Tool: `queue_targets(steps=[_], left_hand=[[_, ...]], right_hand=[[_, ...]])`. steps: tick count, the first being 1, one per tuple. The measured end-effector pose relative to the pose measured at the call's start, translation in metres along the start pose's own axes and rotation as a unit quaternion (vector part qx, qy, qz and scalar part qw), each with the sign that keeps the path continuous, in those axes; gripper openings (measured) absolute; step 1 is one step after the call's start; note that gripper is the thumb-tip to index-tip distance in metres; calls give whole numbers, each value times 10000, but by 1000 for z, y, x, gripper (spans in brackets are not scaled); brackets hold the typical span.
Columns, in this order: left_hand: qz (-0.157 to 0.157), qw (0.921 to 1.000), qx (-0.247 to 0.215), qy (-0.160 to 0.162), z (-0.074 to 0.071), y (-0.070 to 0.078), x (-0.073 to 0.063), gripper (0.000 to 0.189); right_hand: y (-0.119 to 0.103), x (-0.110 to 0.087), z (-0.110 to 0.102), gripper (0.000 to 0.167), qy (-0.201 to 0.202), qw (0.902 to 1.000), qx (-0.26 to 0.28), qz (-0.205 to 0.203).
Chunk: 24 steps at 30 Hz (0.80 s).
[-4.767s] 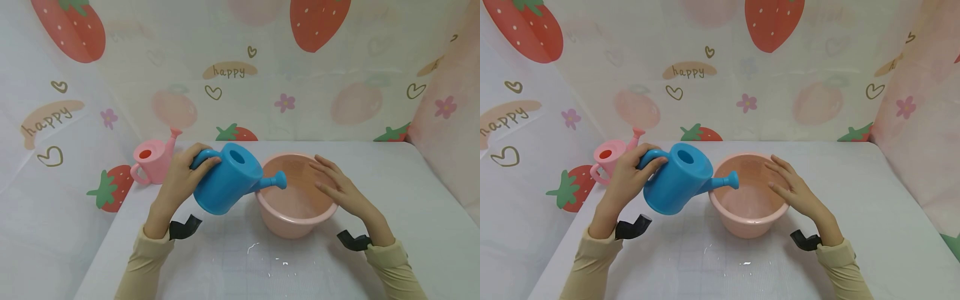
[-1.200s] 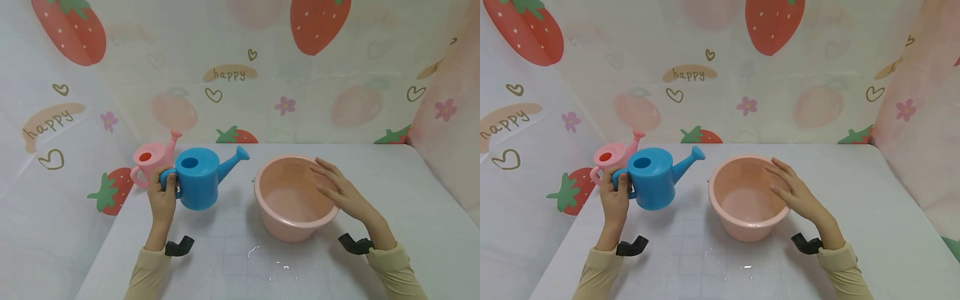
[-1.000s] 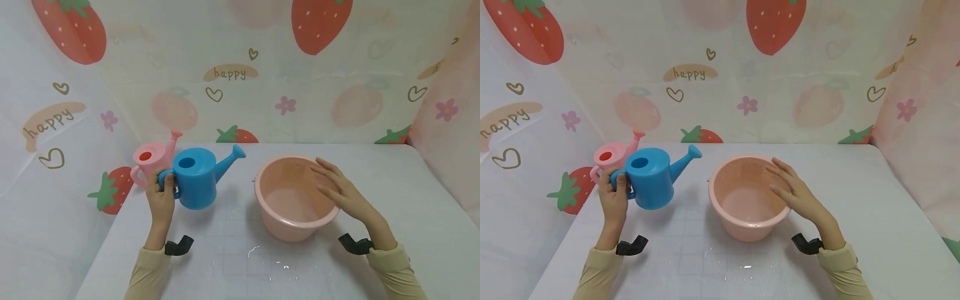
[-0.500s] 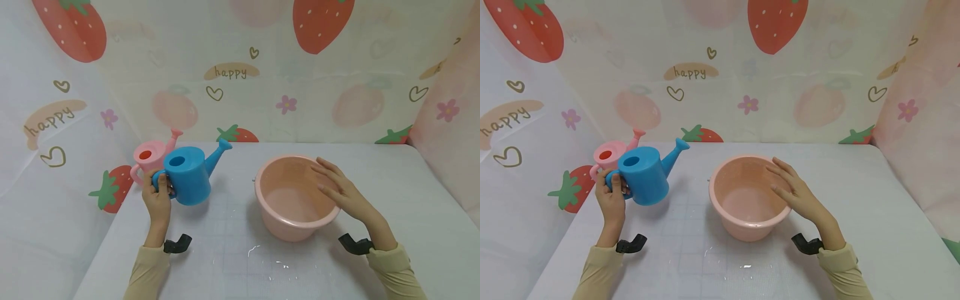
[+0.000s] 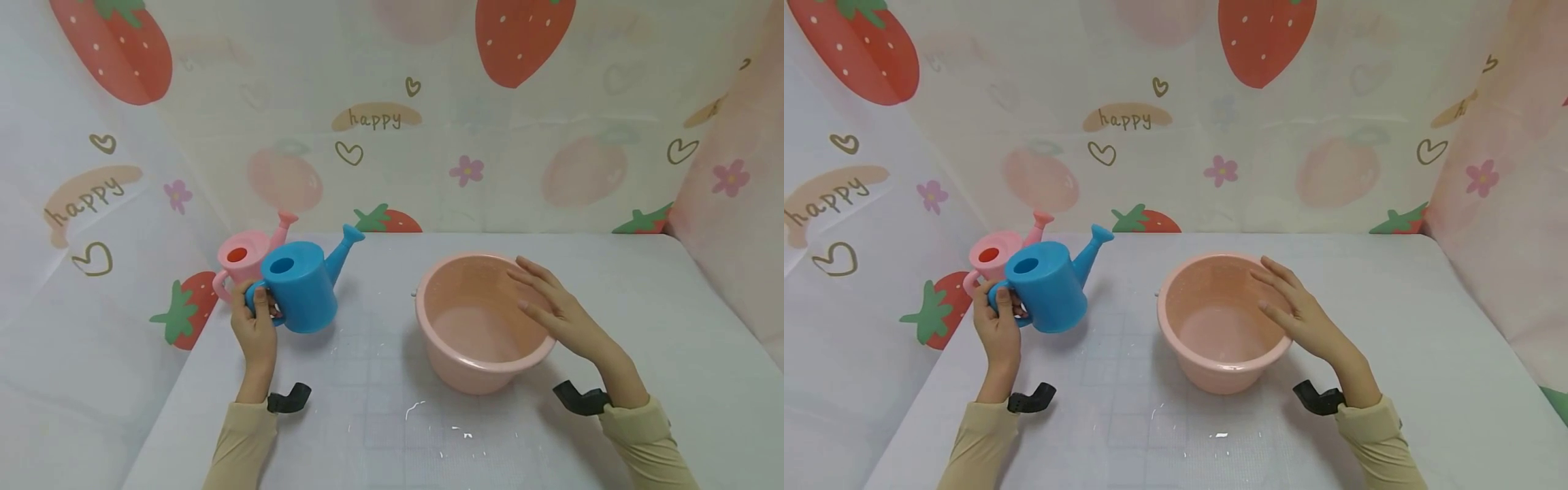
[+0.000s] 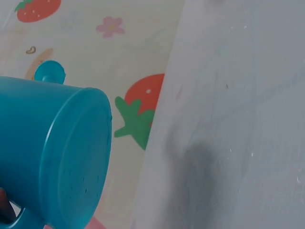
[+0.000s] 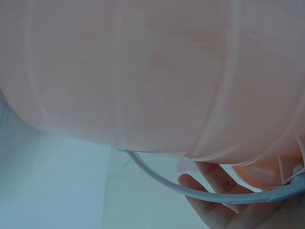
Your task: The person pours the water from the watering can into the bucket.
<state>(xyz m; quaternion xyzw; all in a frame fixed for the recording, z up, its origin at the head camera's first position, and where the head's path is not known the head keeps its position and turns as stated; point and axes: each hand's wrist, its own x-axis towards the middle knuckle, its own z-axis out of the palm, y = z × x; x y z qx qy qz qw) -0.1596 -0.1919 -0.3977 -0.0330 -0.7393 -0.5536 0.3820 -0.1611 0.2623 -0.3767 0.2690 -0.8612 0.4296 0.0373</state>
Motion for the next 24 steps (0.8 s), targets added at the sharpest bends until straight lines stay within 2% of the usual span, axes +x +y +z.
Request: queue_targets(steps=[15, 24], left_hand=[[-356, 9990, 239, -139, -8, -15, -2, 29], [-439, 9984, 266, -240, -12, -25, -3, 28]], right_hand=[[1, -2, -1, 51, -3, 10000, 24, -16], [-3, -1, -1, 52, -34, 10000, 75, 24]])
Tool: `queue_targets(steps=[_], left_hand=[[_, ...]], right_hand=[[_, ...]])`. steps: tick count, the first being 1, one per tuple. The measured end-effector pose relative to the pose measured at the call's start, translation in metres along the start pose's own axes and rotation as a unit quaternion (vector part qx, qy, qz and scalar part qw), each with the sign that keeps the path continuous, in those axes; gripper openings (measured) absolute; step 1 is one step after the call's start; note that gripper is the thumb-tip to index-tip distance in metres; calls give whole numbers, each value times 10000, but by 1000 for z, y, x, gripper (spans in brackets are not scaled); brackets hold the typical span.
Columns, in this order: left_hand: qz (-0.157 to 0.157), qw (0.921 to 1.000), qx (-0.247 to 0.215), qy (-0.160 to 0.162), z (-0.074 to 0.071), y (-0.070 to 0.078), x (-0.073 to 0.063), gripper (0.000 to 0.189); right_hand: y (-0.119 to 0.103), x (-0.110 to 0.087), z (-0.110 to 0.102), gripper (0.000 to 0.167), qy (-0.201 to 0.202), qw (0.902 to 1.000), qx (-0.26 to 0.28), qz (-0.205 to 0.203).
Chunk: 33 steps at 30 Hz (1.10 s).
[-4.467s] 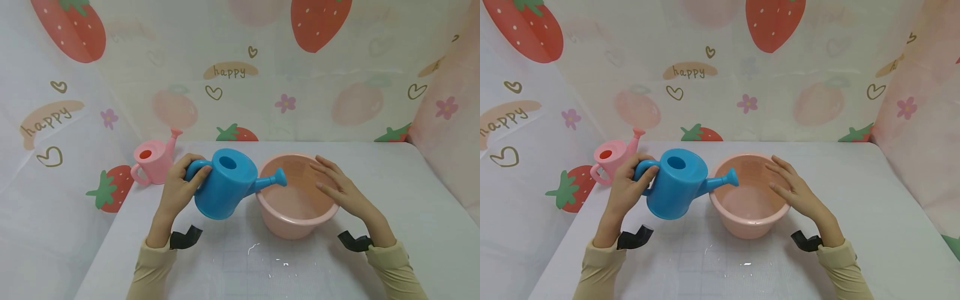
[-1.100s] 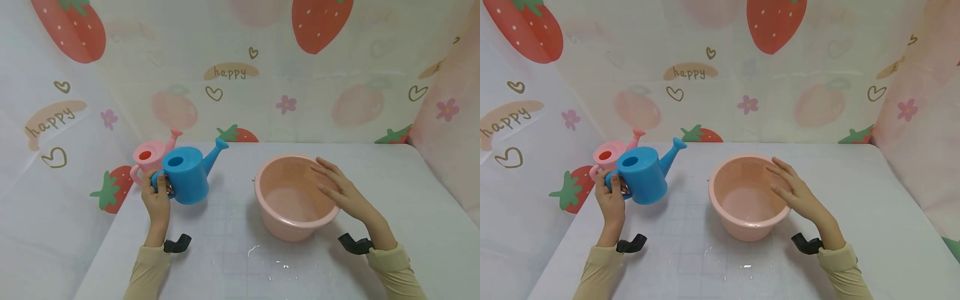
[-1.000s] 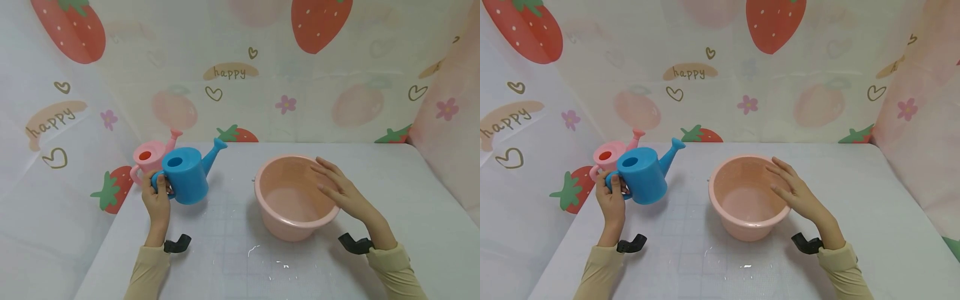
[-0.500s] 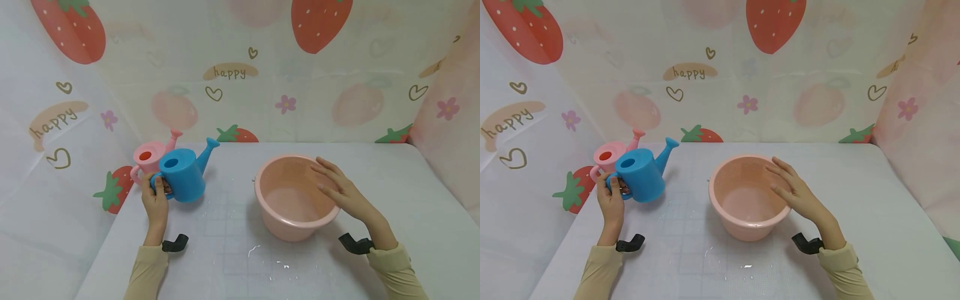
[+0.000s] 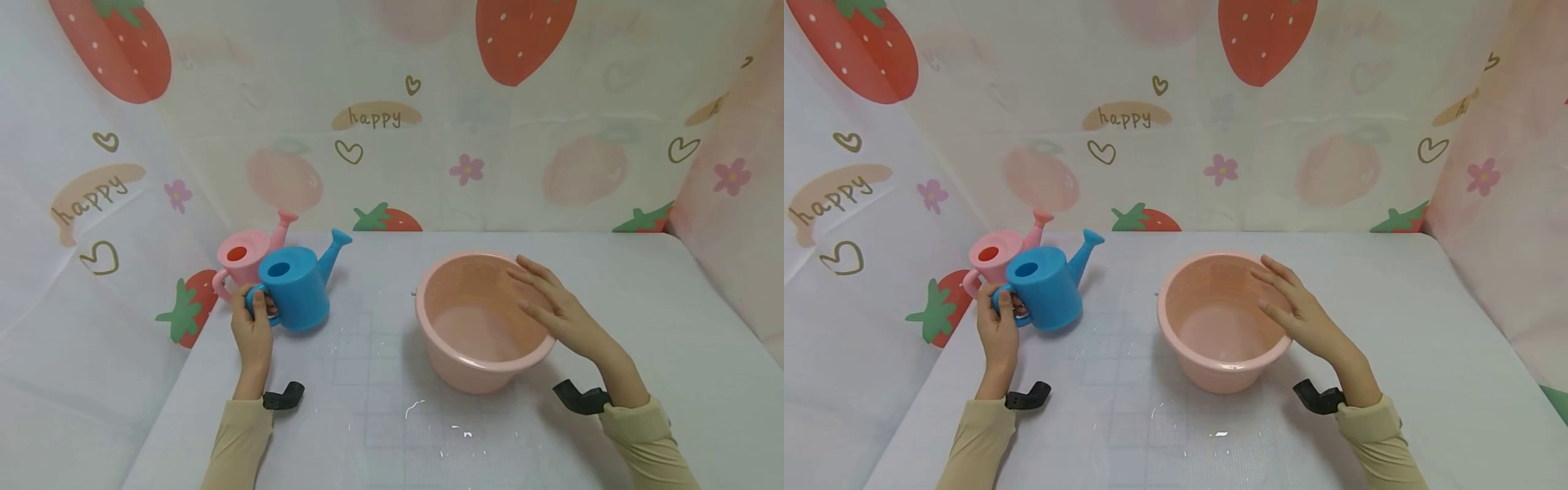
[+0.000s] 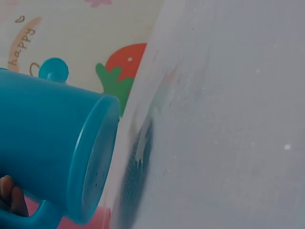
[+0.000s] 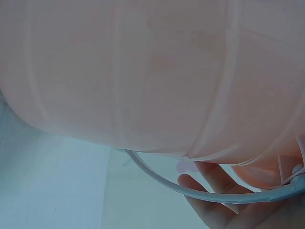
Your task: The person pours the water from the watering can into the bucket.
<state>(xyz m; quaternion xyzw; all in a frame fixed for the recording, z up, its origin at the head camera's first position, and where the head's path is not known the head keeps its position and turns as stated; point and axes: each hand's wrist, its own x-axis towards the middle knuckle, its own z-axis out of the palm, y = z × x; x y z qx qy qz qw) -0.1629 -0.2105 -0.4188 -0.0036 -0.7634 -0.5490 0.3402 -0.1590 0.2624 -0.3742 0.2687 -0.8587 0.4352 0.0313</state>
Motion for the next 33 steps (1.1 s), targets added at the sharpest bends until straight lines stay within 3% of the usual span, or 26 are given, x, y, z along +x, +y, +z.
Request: queue_targets(steps=[33], left_hand=[[-439, 9982, -303, -267, -2, -21, -2, 30]], right_hand=[[1, 1, 1, 53, -7, 10000, -45, 52]])
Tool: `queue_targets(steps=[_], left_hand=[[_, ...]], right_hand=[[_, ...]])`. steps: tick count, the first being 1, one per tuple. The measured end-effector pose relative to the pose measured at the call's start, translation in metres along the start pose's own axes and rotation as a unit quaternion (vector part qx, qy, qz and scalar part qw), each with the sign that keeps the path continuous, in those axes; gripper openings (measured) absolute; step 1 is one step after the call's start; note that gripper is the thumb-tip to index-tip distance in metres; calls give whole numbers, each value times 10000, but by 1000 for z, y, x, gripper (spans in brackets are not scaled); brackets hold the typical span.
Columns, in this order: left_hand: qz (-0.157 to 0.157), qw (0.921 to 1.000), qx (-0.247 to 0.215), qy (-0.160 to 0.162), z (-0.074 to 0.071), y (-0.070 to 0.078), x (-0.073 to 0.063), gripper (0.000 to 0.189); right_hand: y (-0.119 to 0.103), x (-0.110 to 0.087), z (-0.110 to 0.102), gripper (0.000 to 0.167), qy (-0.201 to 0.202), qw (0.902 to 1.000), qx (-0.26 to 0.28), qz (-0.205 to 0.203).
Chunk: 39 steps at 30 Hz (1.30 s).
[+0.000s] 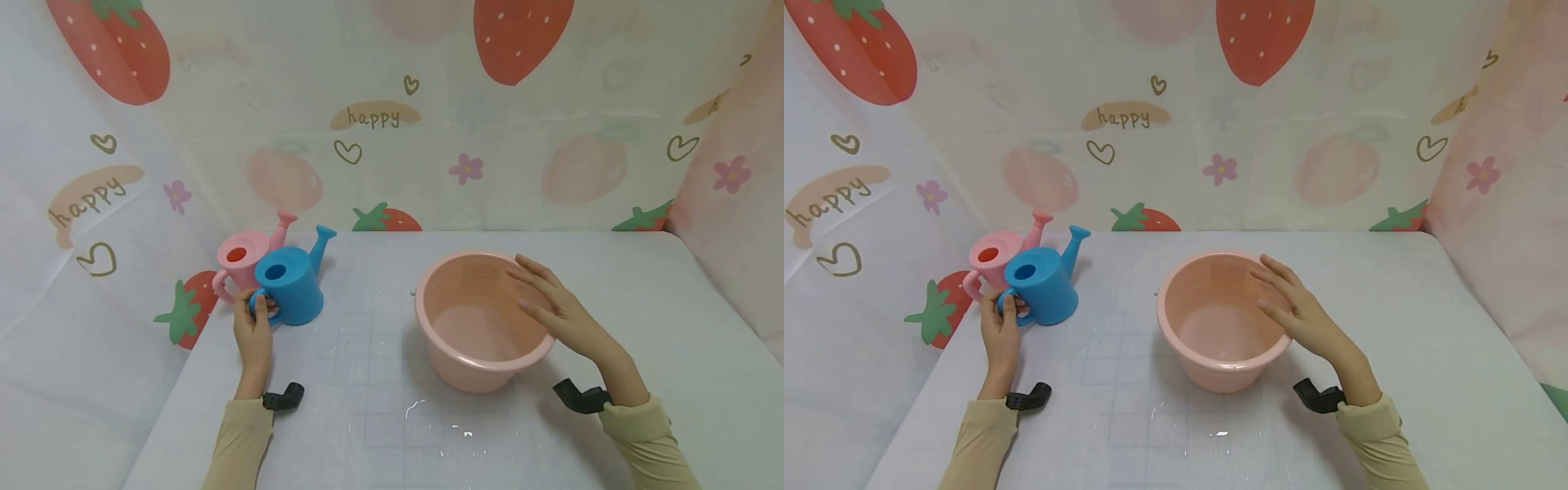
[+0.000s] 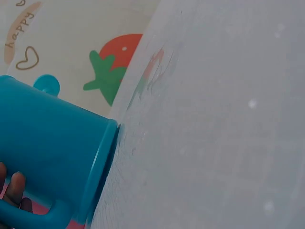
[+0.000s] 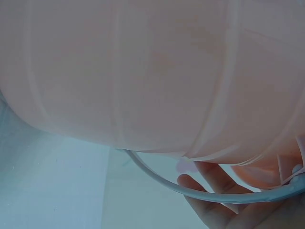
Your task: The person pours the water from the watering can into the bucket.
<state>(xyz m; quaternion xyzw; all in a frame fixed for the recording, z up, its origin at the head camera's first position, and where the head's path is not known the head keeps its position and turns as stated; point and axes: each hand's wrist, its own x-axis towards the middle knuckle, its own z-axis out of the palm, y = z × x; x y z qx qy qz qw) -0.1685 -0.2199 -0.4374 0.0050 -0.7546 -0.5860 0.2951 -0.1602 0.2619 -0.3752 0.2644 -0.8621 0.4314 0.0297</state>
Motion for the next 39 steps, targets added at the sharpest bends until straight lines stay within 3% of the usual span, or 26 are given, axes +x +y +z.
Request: queue_targets(steps=[11, 20, 29, 39], left_hand=[[-254, 9996, -120, -14, -3, -1, 0, 33], [-213, 9997, -99, 38, -2, 0, 0, 31], [-160, 9996, 153, 175, -1, -1, -1, 31], [-186, 9975, 535, 415, 1, 5, -4, 37]], right_hand=[[1, 0, 1, 51, 11, 10000, 69, -1], [2, -1, 1, 52, 40, 10000, 76, -33], [1, -1, 1, 52, 75, 9999, 75, -103], [2, -2, 0, 46, 13, 9997, 78, 252]])
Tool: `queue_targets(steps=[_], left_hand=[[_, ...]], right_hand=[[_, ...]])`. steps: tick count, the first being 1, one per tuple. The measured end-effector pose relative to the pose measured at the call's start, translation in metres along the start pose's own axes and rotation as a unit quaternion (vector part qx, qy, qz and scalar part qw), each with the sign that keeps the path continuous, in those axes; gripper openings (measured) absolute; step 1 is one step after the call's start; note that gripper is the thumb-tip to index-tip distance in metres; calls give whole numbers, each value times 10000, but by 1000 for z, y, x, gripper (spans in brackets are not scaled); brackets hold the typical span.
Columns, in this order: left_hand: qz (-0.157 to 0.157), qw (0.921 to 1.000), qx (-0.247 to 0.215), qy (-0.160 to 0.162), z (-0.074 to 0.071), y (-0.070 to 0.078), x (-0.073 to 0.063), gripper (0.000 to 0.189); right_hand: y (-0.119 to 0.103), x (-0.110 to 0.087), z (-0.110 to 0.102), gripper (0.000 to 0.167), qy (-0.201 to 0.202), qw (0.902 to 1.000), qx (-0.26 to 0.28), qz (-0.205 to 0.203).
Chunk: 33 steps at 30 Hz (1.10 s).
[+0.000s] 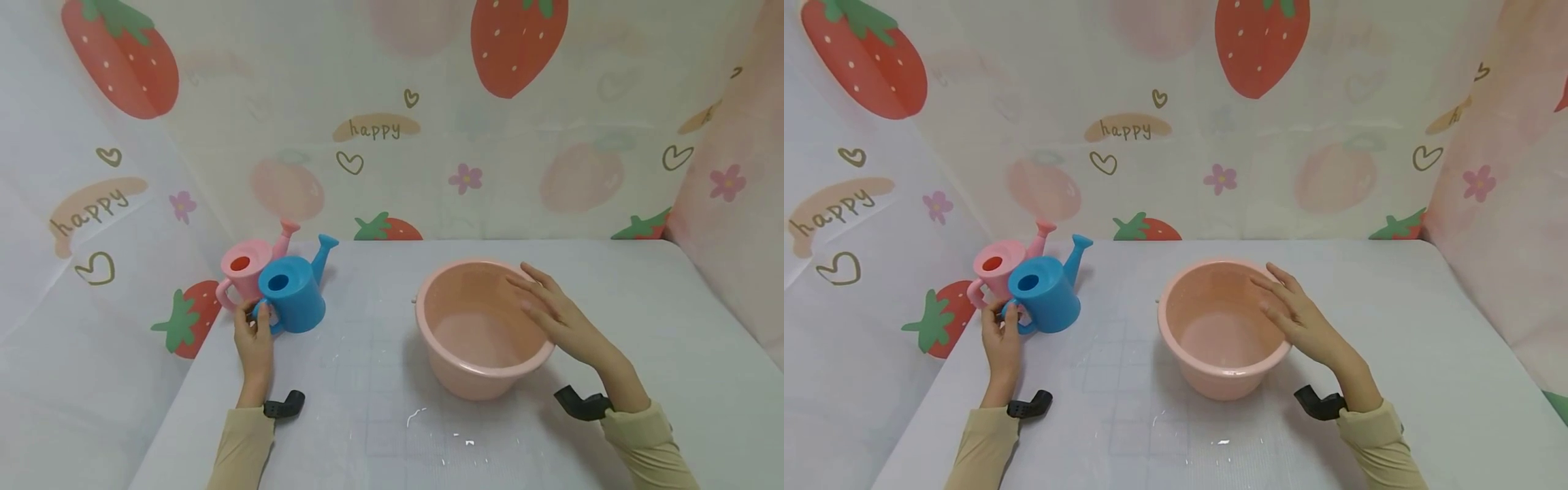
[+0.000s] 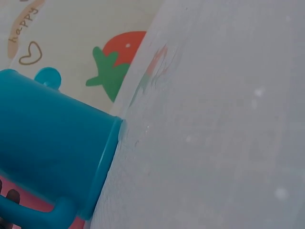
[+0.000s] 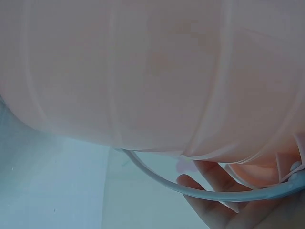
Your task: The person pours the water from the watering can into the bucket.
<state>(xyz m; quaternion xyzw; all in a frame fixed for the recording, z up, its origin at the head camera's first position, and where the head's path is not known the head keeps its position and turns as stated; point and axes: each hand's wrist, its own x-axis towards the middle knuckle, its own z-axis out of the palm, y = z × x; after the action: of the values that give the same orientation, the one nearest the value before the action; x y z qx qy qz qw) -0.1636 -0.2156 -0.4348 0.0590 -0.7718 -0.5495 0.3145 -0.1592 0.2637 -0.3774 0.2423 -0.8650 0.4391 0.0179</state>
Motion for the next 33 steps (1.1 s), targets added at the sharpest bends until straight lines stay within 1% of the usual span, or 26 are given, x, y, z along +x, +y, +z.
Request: queue_targets(steps=[5, 9, 11, 15, 18, 21, 24, 27, 31, 33], left_hand=[[256, 9995, 47, 196, 1, 1, 0, 34], [440, 9983, 173, 348, 2, 3, 1, 33], [502, 9978, 199, 393, 3, 0, 3, 33], [601, 9967, 244, 493, 4, -16, 9, 33], [718, 9951, 382, 554, 5, -29, 14, 32], [921, 9926, 510, 612, 6, -33, 16, 31], [1128, 9900, 536, 656, 6, -33, 16, 31], [1312, 9870, 570, 728, 6, -30, 16, 34], [1559, 9819, 684, 835, 7, -25, 17, 38], [1687, 9796, 712, 832, 8, -23, 19, 39]], right_hand=[[2, 0, -1, 41, -47, 9998, 196, 1], [2, 0, -2, 41, -45, 9995, 291, 70], [2, 0, -2, 42, -42, 9995, 295, 97], [3, 1, -3, 43, -60, 9995, 300, 56], [5, 2, -4, 43, -32, 9997, 250, 60], [8, 2, -6, 43, 13, 9998, 201, 71], [11, 2, -8, 42, 53, 9998, 182, 1], [14, 2, -9, 41, 126, 9999, 48, -91], [17, 1, -9, 41, 290, 9991, -98, -289], [18, 0, -9, 41, 380, 9986, -106, -344]])
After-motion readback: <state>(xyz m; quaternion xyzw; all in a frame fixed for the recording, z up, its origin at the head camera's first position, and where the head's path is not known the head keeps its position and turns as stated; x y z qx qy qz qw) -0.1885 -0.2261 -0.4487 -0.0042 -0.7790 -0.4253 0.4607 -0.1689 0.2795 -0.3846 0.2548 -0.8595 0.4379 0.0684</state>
